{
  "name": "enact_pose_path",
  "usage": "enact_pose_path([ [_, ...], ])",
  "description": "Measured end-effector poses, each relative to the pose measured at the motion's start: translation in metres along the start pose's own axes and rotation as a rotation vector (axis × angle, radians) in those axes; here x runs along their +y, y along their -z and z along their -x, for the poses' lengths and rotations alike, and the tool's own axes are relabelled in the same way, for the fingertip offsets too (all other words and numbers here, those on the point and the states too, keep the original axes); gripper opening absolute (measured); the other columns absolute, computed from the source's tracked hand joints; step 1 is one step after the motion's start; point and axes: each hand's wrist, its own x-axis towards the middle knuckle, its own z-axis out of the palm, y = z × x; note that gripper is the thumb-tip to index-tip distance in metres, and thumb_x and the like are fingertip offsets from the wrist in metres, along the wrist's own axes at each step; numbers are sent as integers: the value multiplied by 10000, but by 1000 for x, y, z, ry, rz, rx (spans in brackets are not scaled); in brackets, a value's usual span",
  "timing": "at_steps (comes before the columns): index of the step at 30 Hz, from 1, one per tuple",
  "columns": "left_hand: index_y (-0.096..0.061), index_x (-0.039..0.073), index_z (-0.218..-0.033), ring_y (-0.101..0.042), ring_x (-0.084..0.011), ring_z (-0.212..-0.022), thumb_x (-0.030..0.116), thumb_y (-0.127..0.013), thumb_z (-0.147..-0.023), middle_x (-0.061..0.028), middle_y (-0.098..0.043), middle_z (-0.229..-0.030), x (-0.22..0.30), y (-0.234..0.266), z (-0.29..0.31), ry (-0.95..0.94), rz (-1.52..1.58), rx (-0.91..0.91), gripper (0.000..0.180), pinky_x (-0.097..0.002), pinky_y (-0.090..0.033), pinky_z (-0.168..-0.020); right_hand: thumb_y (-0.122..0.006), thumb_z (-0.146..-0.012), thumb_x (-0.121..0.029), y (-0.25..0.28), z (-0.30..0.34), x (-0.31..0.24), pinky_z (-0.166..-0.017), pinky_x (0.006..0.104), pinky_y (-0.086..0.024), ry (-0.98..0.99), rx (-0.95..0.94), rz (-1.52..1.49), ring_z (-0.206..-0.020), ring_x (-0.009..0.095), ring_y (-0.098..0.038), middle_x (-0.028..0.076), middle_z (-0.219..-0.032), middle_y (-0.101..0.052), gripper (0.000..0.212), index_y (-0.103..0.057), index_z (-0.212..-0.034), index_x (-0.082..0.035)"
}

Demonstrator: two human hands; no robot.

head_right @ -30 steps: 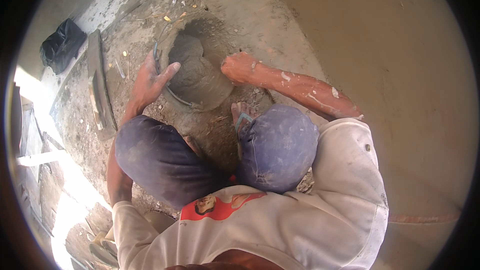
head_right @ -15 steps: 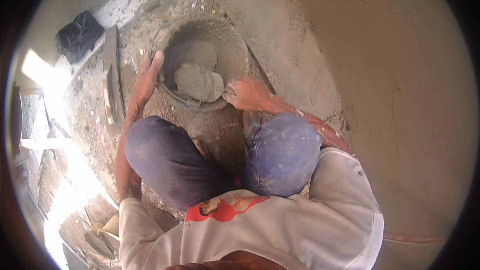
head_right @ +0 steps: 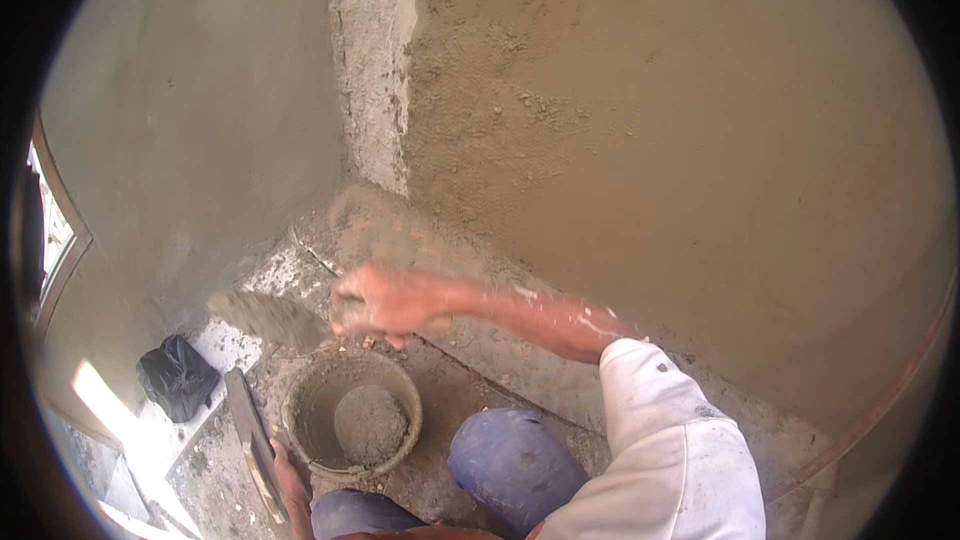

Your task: The person applies wet cement to a wall using a trowel and smooths it with a large wooden float.

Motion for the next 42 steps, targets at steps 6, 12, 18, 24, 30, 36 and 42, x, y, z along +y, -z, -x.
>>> enact_pose_path([
  [6, -580, 35, -1185, -616, -174, -724, 761, -456, -993, -75, -612, -907, -7, 33, 38, 135, -157, 296, 761, -323, -509, -618, -540, -1054, -146, 236, -3, -14, -325, 229, -398, -17, 287, -398, -450, 105, -472, 28, -644, -524, 238, -649, -1182, 22],
  [12, -616, 5, -1266, -646, -216, -925, 480, -538, -1029, -105, -631, -1072, 47, 104, 171, 121, -260, 540, 536, -343, -532, -762, -591, -1062, -229, 204, 36, 29, -386, 263, -337, 252, 1299, 22, -479, 73, -452, -23, -669, -482, 203, -541, -917, -96],
  [18, -598, -38, -1326, -663, -198, -957, 495, -498, -1083, -133, -686, -1149, 109, 95, 235, -38, -441, 707, 594, -363, -536, -868, -662, -1014, -186, 6, 95, 180, -429, 248, -374, -371, 942, -22, -502, 87, -459, 4, -718, -517, 216, -616, -1130, -8],
  [24, -620, -9, -1333, -712, -205, -980, 425, -605, -1054, -133, -712, -1150, 178, 79, 416, -158, -773, 1036, 516, -347, -561, -870, -708, -992, -155, -143, 67, 168, -422, 262, -347, -275, 532, 7, -470, 95, -458, 47, -715, -562, 228, -572, -1110, -14],
  [30, -676, -30, -1176, -739, -181, -883, 349, -653, -1027, -122, -735, -915, 200, 25, 584, 629, -901, 1138, 407, -360, -563, -749, -736, -991, -176, -143, 1, 136, -404, 281, -325, -266, 277, -202, -447, 93, -419, 12, -640, -485, 262, -563, -1106, -17],
  [36, -667, -9, -1177, -732, -404, -945, 182, -614, -983, -291, -729, -973, -8, 57, 680, 886, -1325, 942, 278, -473, -580, -840, -753, -990, -210, -147, -38, 177, -442, 279, -382, -311, 246, -175, -497, 100, -470, 10, -639, -483, 294, -571, -1145, -38],
  [42, -649, 74, -1259, -713, -419, -1070, 113, -605, -925, -267, -729, -1078, -65, 100, 653, 935, -1422, 692, 340, -501, -596, -859, -682, -977, -124, -143, -44, 202, -628, 367, -497, -386, 288, -256, -693, 229, -589, 107, -907, -626, 278, -633, -1239, -44],
])
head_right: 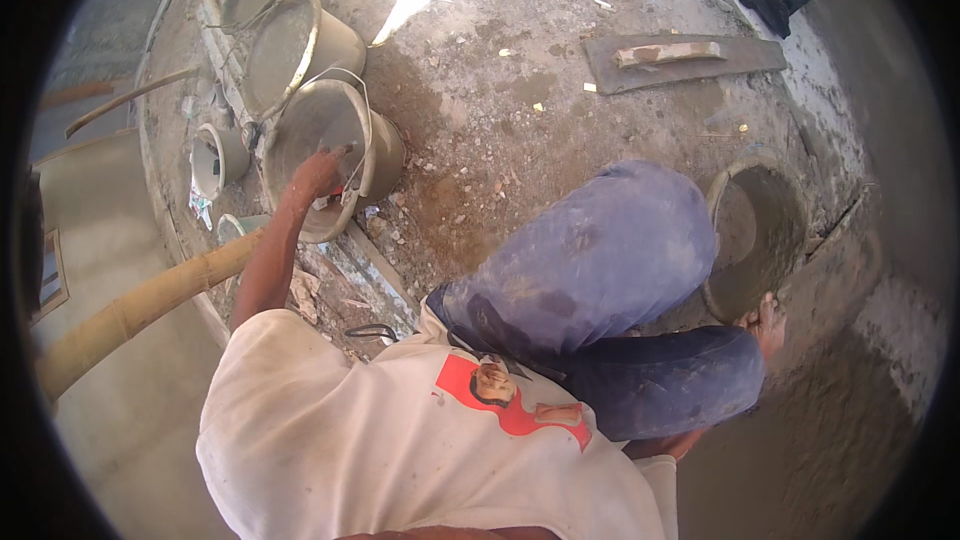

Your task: The person applies wet cement to a wall using a trowel and smooths it with a large wooden float.

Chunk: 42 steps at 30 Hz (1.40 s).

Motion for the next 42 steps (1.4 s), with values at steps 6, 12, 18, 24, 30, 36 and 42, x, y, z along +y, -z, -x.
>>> enact_pose_path([
  [6, -697, 132, -1215, -729, -379, -1052, 149, -691, -872, -153, -764, -1084, 5, 23, -35, -124, -173, -311, 343, -497, -608, -835, -713, -954, -118, 8, 14, 8, -524, 332, -427, 98, -80, -5, -588, 187, -512, 60, -783, -549, 239, -596, -1153, -57],
  [12, -780, 119, -1078, -751, -356, -1020, 220, -788, -810, -151, -776, -1074, -35, 6, -16, -138, -170, -492, 287, -488, -616, -830, -757, -966, -151, -18, 41, -7, -420, 283, -350, -7, -45, -85, -452, 101, -435, -5, -640, -462, 227, -572, -1069, -72],
  [18, -807, 103, -1016, -755, -360, -1031, 147, -674, -902, -186, -775, -1056, -6, 56, -13, 100, -359, -242, 181, -454, -624, -836, -767, -957, -144, -12, 36, -9, -421, 286, -350, 14, -2, -86, -461, 101, -443, 5, -640, -475, 277, -573, -1132, -51],
  [24, -794, 75, -993, -749, -381, -1000, 171, -661, -908, -196, -766, -1000, -20, 79, 23, 174, -283, -125, 184, -467, -614, -840, -795, -939, -143, -28, 35, -9, -437, 293, -367, -5, 19, -70, -487, 98, -455, 30, -700, -532, 407, -552, -1228, 8],
  [30, -743, 51, -1015, -733, -396, -973, 185, -630, -939, -208, -745, -950, -12, 142, 32, 134, -83, -28, 191, -518, -589, -808, -807, -938, -167, -6, 15, 5, -466, 304, -385, -72, 5, -19, -548, 93, -463, 104, -1023, -661, 593, -498, -1390, 60],
  [36, -757, 60, -1010, -735, -437, -975, 117, -562, -964, -246, -734, -1037, 10, 63, -28, -40, -177, 72, 209, -495, -617, -826, -779, -963, -187, -21, 19, -2, -467, 292, -414, -54, -34, -6, -544, 99, -502, 17, -753, -539, 365, -556, -1202, -25],
  [42, -740, -11, -1030, -732, -431, -997, 121, -601, -936, -264, -723, -1103, 14, 12, -69, -53, -105, 28, 214, -485, -612, -871, -769, -970, -188, -18, 20, -4, -440, 289, -401, -103, -18, -7, -509, 101, -494, 12, -698, -515, 389, -543, -1253, -47],
])
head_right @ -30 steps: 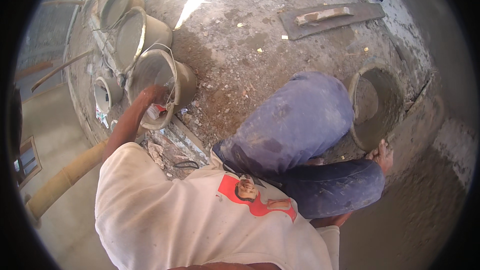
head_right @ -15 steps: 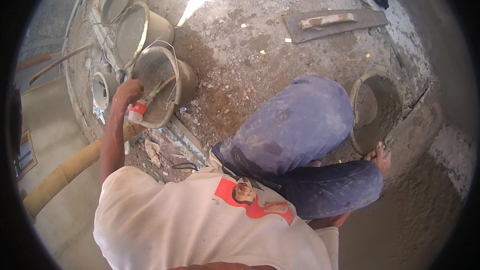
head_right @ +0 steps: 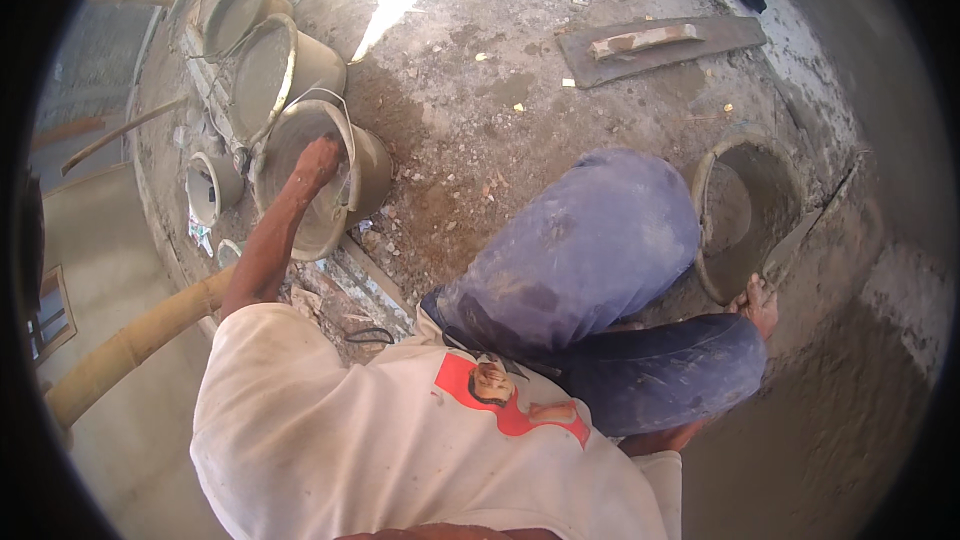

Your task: The person applies wet cement to a wall using a trowel and smooths it with a large wooden float.

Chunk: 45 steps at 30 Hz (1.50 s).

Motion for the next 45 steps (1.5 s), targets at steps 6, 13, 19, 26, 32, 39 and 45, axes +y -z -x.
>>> enact_pose_path([
  [6, -730, 11, -1021, -704, -412, -1019, 135, -696, -902, -235, -711, -1015, -5, -15, 36, -44, 263, 164, 175, -504, -561, -905, -789, -952, -183, -2, 10, -2, -420, 288, -379, -29, -2, -1, -485, 108, -476, 15, -661, -498, 554, -469, -1379, -32],
  [13, -714, 14, -1072, -659, -340, -896, -7, -710, -904, -167, -657, -969, 1, 49, 108, 35, 574, 696, 169, -410, -526, -802, -807, -937, -200, -10, 37, -17, -434, 282, -374, -10, 80, -27, -491, 104, -461, 8, -670, -504, 493, -523, -1304, -35],
  [19, -648, -2, -1108, -616, -346, -942, 1, -634, -977, -166, -603, -1016, 53, 165, 143, -144, 428, 738, 132, -418, -511, -842, -816, -908, -159, -21, 28, -27, -456, 272, -346, 43, 59, -39, -531, 87, -473, 6, -686, -536, 345, -625, -1151, -5],
  [26, -621, 29, -1145, -600, -380, -925, 39, -657, -957, -176, -555, -1021, 229, 290, 47, -701, 285, 489, 192, -461, -510, -816, -769, -937, -114, -4, 24, -19, -438, 259, -338, 69, 70, -144, -500, 63, -464, -7, -664, -542, 193, -621, -1027, -29],
  [32, -594, 41, -1050, -638, -373, -942, 73, -665, -938, -158, -552, -1001, 425, 325, -48, -1298, 1, 403, 136, -481, -535, -779, -756, -945, -120, 9, 34, -1, -431, 266, -344, 20, 105, -92, -470, 70, -465, -4, -634, -537, 182, -607, -1007, -36],
  [39, -609, 27, -1071, -608, -360, -962, 116, -610, -1011, -146, -563, -1021, 430, 309, -81, -1213, 221, 282, 108, -439, -526, -825, -740, -961, -161, 27, 57, 13, -437, 273, -334, 7, 197, -237, -471, 73, -449, -5, -620, -530, 187, -612, -1013, -34],
  [45, -581, 25, -1164, -608, -350, -1020, 225, -567, -1021, -160, -572, -1092, 336, 246, -44, -815, 655, 264, 247, -445, -526, -856, -728, -987, -236, 34, 54, 17, -450, 276, -326, -52, 179, -273, -489, 74, -443, -12, -628, -519, 267, -644, -1086, -3],
])
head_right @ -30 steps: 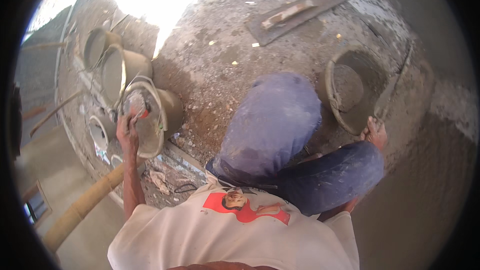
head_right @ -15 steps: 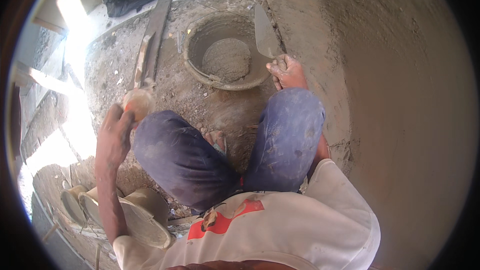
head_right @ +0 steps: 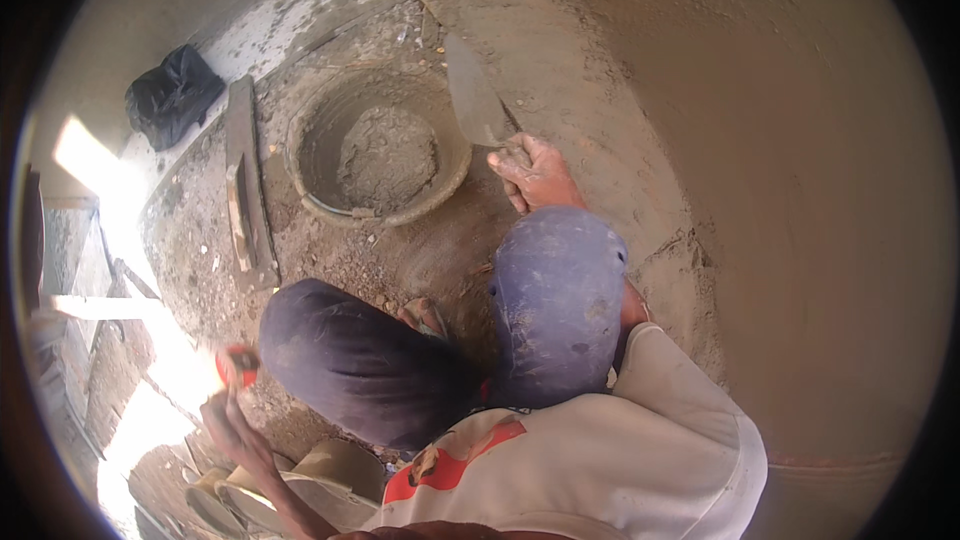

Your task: The person applies wet cement to a wall using a trowel and smooths it with a large wooden float.

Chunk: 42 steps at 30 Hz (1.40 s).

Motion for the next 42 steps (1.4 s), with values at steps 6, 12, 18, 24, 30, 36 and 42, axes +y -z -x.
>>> enact_pose_path([
  [6, -553, 23, -1256, -608, -340, -1079, 334, -524, -1031, -173, -581, -1163, -17, -23, 36, 288, 154, 102, 386, -451, -527, -886, -700, -1023, -299, -23, -20, -24, -443, 284, -334, 9, -219, 117, -493, 64, -445, -10, -643, -503, 300, -630, -1046, -8],
  [12, -525, 21, -1349, -607, -330, -1137, 443, -482, -1041, -187, -590, -1234, -17, -29, 25, 352, 223, 100, 525, -457, -527, -916, -678, -1021, -335, -42, -50, -1, -545, 326, -381, 29, -348, 77, -604, 103, -507, -6, -680, -534, 324, -688, -1101, -22],
  [18, -497, 18, -1441, -607, -320, -1195, 553, -439, -1051, -200, -599, -1305, -7, -38, 3, 392, 297, 85, 664, -463, -528, -947, -669, -1012, -285, -29, -48, 8, -648, 359, -474, 126, -263, 183, -721, 154, -597, 57, -834, -634, 345, -651, -1223, -12],
  [24, -469, 16, -1534, -607, -311, -1254, 662, -397, -1062, -214, -608, -1377, 28, -80, -99, 377, 473, -33, 803, -469, -528, -977, -688, -989, -331, 8, -36, -15, -920, 448, -529, 358, -106, 647, -1028, 352, -699, 220, -1136, -720, 444, -642, -1282, -1],
  [30, -667, -66, -1169, -595, -247, -827, 596, -410, -1082, -164, -678, -898, 21, -200, -262, 301, 458, -96, 715, -433, -482, -761, -666, -978, -289, 31, -42, -10, -807, 514, -583, 866, -13, 1197, -976, 381, -724, 180, -1147, -711, 388, -651, -1275, -39],
  [36, -634, -101, -1059, -598, -375, -770, 397, -419, -1121, -275, -632, -825, 105, -242, -239, 13, 243, 156, 546, -493, -473, -743, -635, -905, -144, 15, -75, -5, -705, 474, -608, 762, -8, 1577, -846, 313, -757, 151, -980, -725, 165, -717, -1005, -42],
  [42, -602, -31, -1086, -593, -378, -760, 345, -459, -1127, -263, -623, -849, 157, -247, -205, -159, 178, 156, 404, -482, -461, -724, -658, -854, -135, -12, -131, 46, -720, 492, -606, 727, -246, 1574, -886, 358, -756, 193, -932, -735, 195, -723, -984, -6],
])
